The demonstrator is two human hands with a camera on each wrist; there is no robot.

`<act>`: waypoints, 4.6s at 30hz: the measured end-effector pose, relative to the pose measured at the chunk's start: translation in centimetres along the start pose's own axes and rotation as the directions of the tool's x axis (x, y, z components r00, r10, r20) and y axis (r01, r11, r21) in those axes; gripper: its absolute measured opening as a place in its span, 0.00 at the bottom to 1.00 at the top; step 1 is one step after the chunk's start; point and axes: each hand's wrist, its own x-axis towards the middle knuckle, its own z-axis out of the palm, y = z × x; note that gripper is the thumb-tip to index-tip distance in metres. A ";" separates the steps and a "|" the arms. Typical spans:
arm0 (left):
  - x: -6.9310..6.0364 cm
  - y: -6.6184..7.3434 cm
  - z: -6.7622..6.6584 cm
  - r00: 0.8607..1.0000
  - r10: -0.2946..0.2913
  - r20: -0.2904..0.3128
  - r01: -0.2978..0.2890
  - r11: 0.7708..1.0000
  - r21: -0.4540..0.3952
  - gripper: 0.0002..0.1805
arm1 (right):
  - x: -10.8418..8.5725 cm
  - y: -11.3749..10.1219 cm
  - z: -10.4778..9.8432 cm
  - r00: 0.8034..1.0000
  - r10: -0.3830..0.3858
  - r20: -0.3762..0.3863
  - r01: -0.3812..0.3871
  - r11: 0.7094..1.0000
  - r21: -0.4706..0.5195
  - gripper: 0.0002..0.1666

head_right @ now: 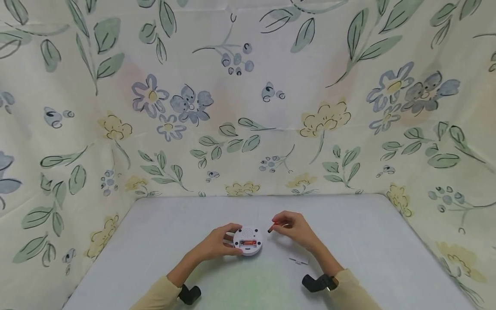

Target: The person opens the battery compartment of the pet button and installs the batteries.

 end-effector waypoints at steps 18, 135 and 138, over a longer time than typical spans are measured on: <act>0.1 0.2 0.0 1.000 -0.005 -0.010 0.005 1.000 0.001 0.38 | 0.7 -1.0 1.0 1.000 0.007 0.010 -0.008 0.991 0.131 0.15; 0.1 -0.6 -0.4 0.998 0.041 0.040 -0.046 0.993 0.110 0.38 | 1.6 -1.6 6.1 0.931 -0.040 0.363 0.128 0.967 -0.221 0.19; 0.1 -0.5 -0.4 0.998 0.046 0.038 -0.050 0.993 0.102 0.39 | 1.4 -1.7 5.9 0.939 -0.020 0.342 0.097 0.973 -0.211 0.25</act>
